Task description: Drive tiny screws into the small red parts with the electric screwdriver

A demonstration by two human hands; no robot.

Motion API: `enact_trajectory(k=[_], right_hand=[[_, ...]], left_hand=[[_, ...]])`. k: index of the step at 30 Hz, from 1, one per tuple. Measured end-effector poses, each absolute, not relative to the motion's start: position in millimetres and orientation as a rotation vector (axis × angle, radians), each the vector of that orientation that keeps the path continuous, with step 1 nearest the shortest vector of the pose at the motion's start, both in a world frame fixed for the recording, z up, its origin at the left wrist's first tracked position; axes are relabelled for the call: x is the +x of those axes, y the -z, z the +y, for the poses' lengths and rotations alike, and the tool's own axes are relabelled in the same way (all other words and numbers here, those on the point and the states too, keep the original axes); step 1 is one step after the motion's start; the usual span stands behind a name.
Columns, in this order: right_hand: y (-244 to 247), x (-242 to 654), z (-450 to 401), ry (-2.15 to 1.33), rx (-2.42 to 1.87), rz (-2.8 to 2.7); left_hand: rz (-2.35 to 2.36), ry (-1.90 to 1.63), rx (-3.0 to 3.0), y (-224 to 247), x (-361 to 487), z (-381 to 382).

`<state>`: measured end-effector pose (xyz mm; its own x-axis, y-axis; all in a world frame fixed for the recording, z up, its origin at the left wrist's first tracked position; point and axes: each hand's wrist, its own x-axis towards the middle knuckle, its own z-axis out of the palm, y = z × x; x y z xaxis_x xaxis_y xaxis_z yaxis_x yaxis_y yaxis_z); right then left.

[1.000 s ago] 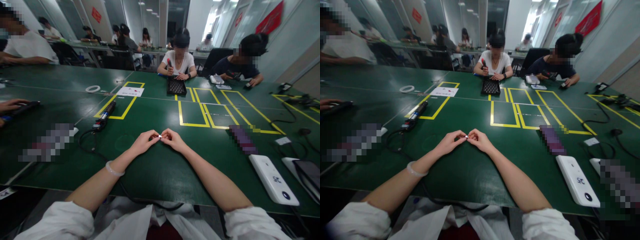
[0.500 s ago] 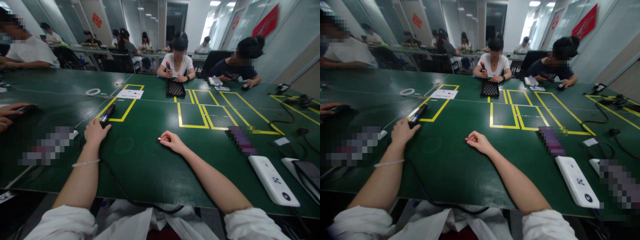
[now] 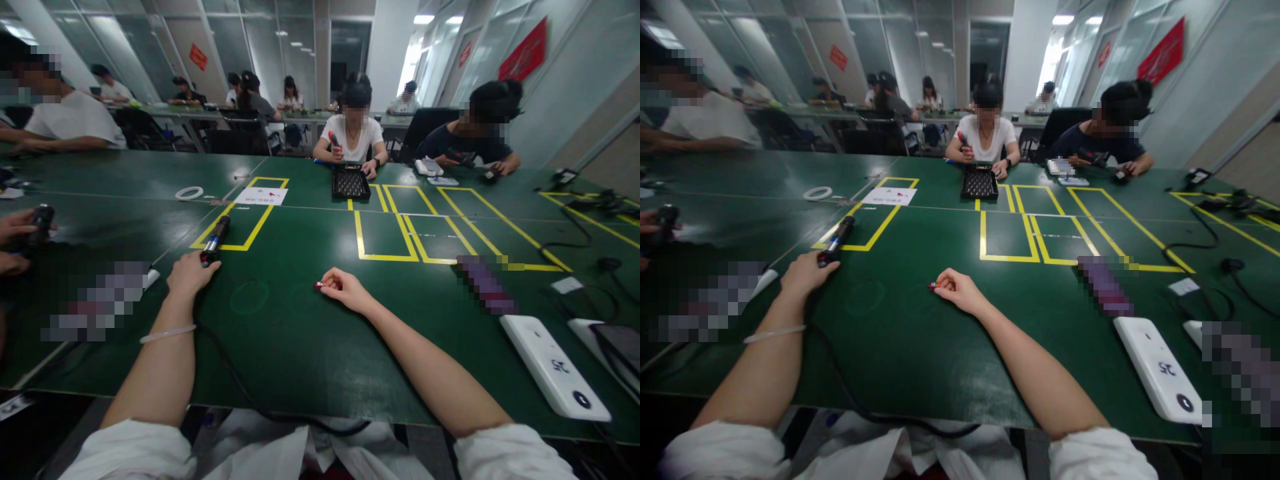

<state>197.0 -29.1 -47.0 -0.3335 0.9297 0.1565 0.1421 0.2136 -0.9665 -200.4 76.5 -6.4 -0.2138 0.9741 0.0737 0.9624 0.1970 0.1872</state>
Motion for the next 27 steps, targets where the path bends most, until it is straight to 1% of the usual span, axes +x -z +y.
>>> enact_trajectory(k=[6,14,19,27], right_hand=[[43.8,197.0,-30.5,-1.205,-1.031,-1.677],[46.1,196.9,-30.0,-1.186,-1.030,-1.692],[44.7,195.8,-31.6,-1.132,-1.049,-1.709],[41.6,194.7,-35.4,-0.920,-1.102,-1.810]], left_hand=[[2.384,-0.318,2.036,4.8,-179.6,71.1],[2.274,-0.280,2.264,3.9,-123.2,53.5],[2.079,-0.299,2.448,8.2,-82.8,38.4],[1.611,-0.433,2.668,12.9,-22.4,2.9]])
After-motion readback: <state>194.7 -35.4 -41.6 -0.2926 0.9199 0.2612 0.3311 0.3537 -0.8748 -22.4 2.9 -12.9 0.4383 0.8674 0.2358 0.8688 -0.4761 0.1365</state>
